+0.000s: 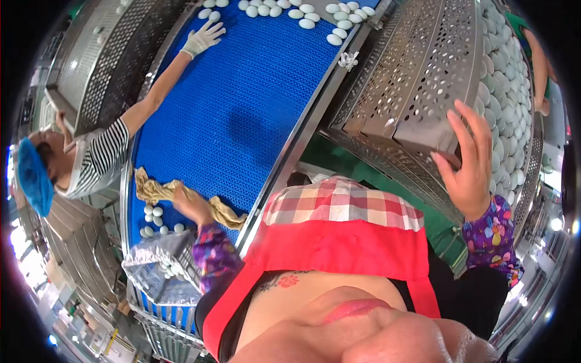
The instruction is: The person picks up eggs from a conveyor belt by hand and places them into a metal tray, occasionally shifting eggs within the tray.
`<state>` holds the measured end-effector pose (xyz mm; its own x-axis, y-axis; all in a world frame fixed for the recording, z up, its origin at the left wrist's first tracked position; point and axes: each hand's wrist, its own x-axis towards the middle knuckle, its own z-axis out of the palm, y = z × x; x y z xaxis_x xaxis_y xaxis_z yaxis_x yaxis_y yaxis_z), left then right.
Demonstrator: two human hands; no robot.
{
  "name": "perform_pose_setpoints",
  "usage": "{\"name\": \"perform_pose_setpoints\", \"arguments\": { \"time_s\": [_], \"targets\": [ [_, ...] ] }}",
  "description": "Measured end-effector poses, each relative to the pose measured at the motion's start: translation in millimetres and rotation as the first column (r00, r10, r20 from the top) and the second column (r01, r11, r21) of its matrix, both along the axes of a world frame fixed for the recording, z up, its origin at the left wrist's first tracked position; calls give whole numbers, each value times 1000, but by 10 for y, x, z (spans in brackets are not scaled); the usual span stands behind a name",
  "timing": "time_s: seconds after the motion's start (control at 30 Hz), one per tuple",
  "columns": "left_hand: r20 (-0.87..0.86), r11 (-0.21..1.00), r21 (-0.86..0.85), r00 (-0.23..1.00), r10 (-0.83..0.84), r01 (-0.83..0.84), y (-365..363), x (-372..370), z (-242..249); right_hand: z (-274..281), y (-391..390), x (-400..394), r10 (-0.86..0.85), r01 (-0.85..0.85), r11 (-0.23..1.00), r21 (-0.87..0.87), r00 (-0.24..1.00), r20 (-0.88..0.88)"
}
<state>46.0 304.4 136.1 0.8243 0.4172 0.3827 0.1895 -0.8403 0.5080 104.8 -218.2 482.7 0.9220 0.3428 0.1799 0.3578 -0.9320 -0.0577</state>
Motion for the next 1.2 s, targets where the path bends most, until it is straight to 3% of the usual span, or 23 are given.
{"name": "perform_pose_setpoints", "arguments": {
  "time_s": [0.03, 0.1, 0.2, 0.33, 0.43, 0.5, 0.53, 0.57, 0.6, 0.63, 0.7, 0.77, 0.9, 1.0, 1.1, 1.2],
  "targets": [
    [35, 974, -72, 977, -211, 213, -470, 404, 61, 18, 0, 5, -19, 19, 1000, 18, 1000, -24],
    [33, 860, -240, 889, -457, 451, -1188, 1193, -310, 27, 3, 20, -64, 67, 997, 45, 995, -73],
    [114, 687, -284, 735, -668, 669, -2289, 2341, -673, 30, -30, 16, -74, 73, 997, -5, 992, -106],
    [200, 622, -288, 681, -704, 728, -3414, 3634, -1086, -3, -17, -35, -134, 122, 987, -104, 985, -109],
    [238, 705, -67, 698, -676, 706, -3983, 4414, -1293, -61, -72, -110, -95, 78, 980, -182, 992, -86],
    [250, 797, 95, 761, -599, 596, -4231, 4875, -1549, -257, -25, -200, -210, 214, 976, -47, 975, 72],
    [43, 871, 61, 870, -491, 488, -4342, 5019, -1588, -342, -16, -211, -222, 228, 973, -20, 961, 167],
    [-31, 898, -9, 898, -440, 440, -4400, 5209, -1672, -265, -61, -223, -236, 245, 969, -40, 958, 165],
    [-108, 910, -49, 904, -414, 411, -4437, 5355, -1688, -109, -130, -245, -185, 185, 980, -77, 983, 7],
    [-119, 897, -98, 890, -440, 430, -4455, 5446, -1661, -10, -152, -269, -133, 118, 988, -100, 979, -155],
    [-126, 878, -160, 873, -471, 451, -4591, 5476, -1604, 14, -16, -342, -243, 233, 969, -75, 953, -182],
    [-255, 866, 37, 842, -475, 499, -4672, 5451, -1643, -31, 78, -234, -367, 378, 926, 15, 906, -209],
    [-358, 787, 128, 768, -531, 603, -4759, 5146, -1685, -84, 51, -193, -351, 365, 930, 38, 914, -206],
    [-331, 730, 193, 744, -580, 655, -4609, 4850, -1636, -74, 31, -202, -331, 349, 935, 67, 925, -188],
    [-299, 699, 174, 713, -634, 694, -4321, 4484, -1606, -47, -14, -192, -296, 308, 951, 35, 935, -194],
    [-307, 700, 99, 691, -655, 708, -4053, 4066, -1496, -19, -62, -278, -198, 181, 977, -108, 966, -169]
  ]
}}
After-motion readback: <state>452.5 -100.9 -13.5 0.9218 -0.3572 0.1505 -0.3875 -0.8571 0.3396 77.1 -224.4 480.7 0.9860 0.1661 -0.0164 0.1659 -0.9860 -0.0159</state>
